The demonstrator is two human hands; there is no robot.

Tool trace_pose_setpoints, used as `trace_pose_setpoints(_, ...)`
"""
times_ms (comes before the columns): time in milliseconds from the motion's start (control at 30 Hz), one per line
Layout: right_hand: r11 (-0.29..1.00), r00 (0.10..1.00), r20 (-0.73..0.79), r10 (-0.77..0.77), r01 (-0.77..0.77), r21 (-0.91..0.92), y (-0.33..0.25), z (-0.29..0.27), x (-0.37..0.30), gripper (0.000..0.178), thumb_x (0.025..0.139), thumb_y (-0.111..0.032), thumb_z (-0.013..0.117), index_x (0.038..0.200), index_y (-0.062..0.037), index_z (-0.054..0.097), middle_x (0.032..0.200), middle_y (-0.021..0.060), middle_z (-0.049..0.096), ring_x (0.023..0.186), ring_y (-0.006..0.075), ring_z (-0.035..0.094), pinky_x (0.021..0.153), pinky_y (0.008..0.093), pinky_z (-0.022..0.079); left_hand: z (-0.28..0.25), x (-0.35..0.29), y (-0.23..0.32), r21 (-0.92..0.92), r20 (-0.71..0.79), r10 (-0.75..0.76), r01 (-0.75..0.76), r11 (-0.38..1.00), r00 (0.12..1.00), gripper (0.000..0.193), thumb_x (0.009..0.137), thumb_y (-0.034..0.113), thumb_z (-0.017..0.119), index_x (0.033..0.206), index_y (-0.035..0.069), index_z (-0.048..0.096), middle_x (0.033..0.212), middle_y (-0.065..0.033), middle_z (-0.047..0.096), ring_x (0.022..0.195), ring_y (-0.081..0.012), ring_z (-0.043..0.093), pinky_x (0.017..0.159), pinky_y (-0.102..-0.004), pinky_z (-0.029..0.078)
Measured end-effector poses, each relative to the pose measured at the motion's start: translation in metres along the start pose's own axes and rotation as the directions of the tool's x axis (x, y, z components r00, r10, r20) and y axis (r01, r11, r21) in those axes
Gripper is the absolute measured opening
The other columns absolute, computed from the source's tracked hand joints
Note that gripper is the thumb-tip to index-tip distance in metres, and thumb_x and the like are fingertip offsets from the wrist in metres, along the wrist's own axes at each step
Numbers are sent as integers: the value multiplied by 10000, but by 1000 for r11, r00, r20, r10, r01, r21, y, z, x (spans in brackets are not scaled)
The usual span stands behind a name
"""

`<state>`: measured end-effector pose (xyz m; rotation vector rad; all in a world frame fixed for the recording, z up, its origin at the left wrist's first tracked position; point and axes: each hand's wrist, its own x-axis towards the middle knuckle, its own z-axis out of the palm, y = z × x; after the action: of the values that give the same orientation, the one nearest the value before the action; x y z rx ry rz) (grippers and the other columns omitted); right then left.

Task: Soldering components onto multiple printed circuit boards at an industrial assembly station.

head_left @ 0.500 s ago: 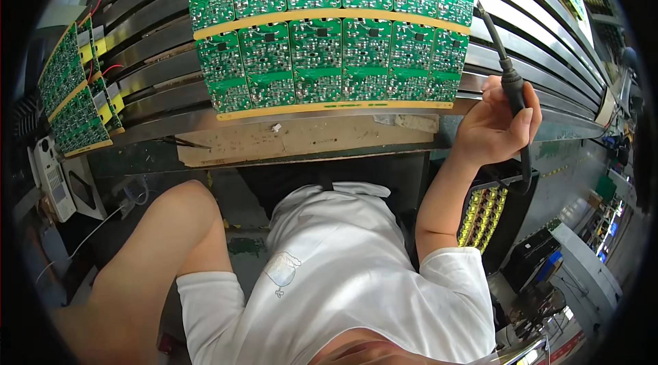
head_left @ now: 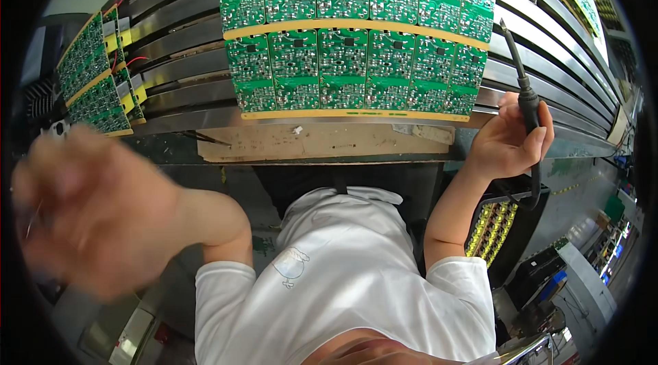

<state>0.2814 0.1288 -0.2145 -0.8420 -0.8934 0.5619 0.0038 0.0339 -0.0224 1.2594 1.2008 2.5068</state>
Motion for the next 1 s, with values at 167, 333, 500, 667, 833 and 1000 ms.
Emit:
trace_pose_setpoints(167,1000,996,94,5,-7,24,-4,-1,1,363,994,-265,463,1201,-25,639,736,110,605,716,262,554,703,365,460,-56,-39,-129,292,389,-13,-110,950,921,150,845,-7,601,984,-8,655,824,-113,616,687,-202,481,590,-336,418)
trace_pose_setpoints(333,998,995,92,43,-48,43,-7,-5,-6,357,988,-251,458,1199,-27,639,756,117,610,719,255,528,729,401,445,-48,-66,-138,423,678,-18,-371,826,734,202,707,12,704,891,92,721,752,6,562,727,-208,507,727,-342,435)
trace_pose_setpoints(500,990,832,543,-118,141,-2,-36,7,-26,277,984,-278,557,1082,-44,668,728,113,639,639,198,531,683,404,487,-31,-96,-134,400,749,-14,-435,807,662,174,699,25,703,843,121,686,715,23,484,736,-206,524,808,-388,432)
trace_pose_setpoints(667,955,736,665,-127,271,-118,-50,11,-50,243,959,-280,607,986,-49,681,704,94,623,601,214,527,643,394,482,-31,-109,-138,416,709,-9,-408,813,705,172,705,27,698,844,125,678,714,25,469,745,-205,533,823,-411,430)
trace_pose_setpoints(833,949,740,664,-103,274,-158,-48,14,-62,225,937,-257,624,975,-39,669,712,95,617,605,223,534,642,391,485,-32,-108,-143,414,678,4,-386,825,735,174,707,31,702,851,126,678,717,25,477,755,-202,540,839,-420,423)
trace_pose_setpoints(1000,937,730,676,-103,299,-180,-44,21,-64,219,926,-250,631,965,-36,660,733,93,621,624,227,541,637,394,482,-33,-104,-142,440,710,-24,-417,795,704,166,708,36,705,844,127,672,720,24,482,762,-204,542,849,-419,424)
